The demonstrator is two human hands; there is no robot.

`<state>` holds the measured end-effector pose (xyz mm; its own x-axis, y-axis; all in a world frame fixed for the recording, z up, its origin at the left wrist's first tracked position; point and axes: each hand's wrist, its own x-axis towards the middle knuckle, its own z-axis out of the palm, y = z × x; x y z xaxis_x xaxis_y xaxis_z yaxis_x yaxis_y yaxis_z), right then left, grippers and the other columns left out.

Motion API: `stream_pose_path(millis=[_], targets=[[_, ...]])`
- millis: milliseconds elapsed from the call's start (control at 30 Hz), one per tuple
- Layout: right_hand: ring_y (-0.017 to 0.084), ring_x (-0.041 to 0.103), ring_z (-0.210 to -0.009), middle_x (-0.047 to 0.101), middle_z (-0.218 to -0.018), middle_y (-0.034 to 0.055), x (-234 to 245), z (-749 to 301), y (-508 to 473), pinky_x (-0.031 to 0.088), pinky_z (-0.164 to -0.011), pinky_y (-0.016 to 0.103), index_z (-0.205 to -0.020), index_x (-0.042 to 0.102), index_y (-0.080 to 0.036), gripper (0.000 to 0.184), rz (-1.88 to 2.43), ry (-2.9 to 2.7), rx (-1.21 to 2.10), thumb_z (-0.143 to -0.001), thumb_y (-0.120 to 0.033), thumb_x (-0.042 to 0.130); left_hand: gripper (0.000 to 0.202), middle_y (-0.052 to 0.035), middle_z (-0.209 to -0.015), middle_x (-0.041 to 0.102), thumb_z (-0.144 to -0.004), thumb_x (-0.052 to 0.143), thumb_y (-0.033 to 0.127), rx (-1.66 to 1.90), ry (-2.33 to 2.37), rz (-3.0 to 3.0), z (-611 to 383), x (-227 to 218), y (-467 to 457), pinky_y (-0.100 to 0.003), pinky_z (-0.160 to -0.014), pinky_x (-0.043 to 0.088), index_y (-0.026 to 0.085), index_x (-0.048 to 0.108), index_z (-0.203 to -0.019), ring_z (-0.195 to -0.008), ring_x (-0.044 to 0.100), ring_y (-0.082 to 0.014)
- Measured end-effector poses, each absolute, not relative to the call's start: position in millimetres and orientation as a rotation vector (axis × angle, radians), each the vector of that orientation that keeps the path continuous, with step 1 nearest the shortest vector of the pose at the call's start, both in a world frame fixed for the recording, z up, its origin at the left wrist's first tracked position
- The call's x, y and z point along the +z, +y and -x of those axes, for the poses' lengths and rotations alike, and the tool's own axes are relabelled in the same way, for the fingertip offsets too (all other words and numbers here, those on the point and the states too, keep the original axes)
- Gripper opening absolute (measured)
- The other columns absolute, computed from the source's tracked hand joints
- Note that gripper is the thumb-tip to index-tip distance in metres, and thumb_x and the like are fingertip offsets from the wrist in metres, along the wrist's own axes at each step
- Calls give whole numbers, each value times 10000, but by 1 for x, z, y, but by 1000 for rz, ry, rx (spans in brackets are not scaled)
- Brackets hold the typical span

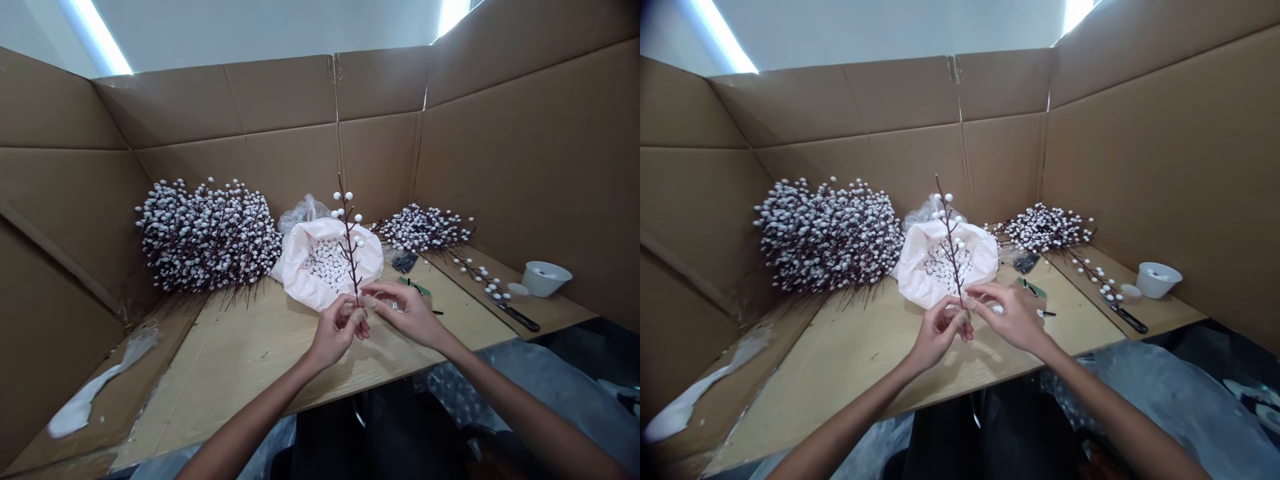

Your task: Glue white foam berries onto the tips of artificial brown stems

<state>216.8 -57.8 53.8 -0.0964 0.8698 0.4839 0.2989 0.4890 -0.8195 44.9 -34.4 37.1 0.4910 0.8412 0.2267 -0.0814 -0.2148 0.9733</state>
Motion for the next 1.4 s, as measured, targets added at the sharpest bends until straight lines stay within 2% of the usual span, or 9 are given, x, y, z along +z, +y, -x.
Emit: stream_pose_path(millis=[133,333,467,533,667,867,1033,1233,1400], targets=[[212,672,-869,720,-925,93,58,-194,-49,549,-778,336,-865,703,-153,218,963,-1481,723,-797,-348,635,355,1,-579,619,-796,621,491,1026,717,-1544,-46,42,-38,-246,-520,493,170,486,-869,-508,604,-132],[166,622,-698,670,-803,72,62,-182,-41,509,-622,279,-792,661,-131,281,934,-1343,1010,-696,-388,721,331,-10,-603,623,-806,613,454,1010,807,-1589,-40,50,-37,-273,-567,515,146,562,-917,-547,619,-151],[163,611,-694,668,-768,61,64,-180,-35,498,-637,281,-757,661,-137,295,959,-1233,985,-646,-393,757,317,-32,-607,627,-793,628,389,731,869,-1835,-21,66,-24,-258,-602,467,115,629,-632,-610,594,-155],[169,621,-717,682,-771,64,67,-180,-33,500,-671,286,-754,673,-139,293,969,-1214,956,-636,-391,767,244,-36,-692,683,-751,679,358,658,892,-1840,-12,79,-16,-259,-626,454,118,702,-712,-650,601,-161],[191,646,-754,710,-797,75,76,-178,-32,510,-714,307,-769,699,-142,306,951,-1221,978,-627,-402,779,335,-70,-916,734,-636,789,303,963,918,-1541,-7,102,-6,-284,-766,481,148,739,-929,-834,642,-197],[202,663,-772,729,-810,90,80,-167,-21,524,-751,323,-779,712,-126,324,853,-1189,994,-602,-383,798,258,-56,-732,709,-601,817,320,1175,777,-1440,-23,110,3,-275,-717,500,116,741,-740,-712,631,-165],[192,664,-754,733,-800,66,80,-164,-11,534,-731,316,-780,719,-141,285,800,-1174,955,-593,-336,812,227,-51,-694,697,-597,817,293,1285,726,-1348,-29,106,15,-267,-706,500,118,744,-722,-682,621,-144],[184,662,-871,727,-926,74,90,-171,-6,523,-797,304,-883,721,-151,266,773,-1214,988,-692,-335,748,186,-39,-679,692,-561,814,242,1436,731,-1267,-33,119,26,-235,-660,485,125,732,-680,-654,619,-123],[138,636,-743,693,-771,38,94,-187,5,512,-715,264,-804,689,-154,178,753,-1281,931,-765,-327,673,193,-31,-675,692,-573,814,250,1543,693,-1266,-31,141,36,-222,-647,475,134,736,-704,-639,621,-106]])
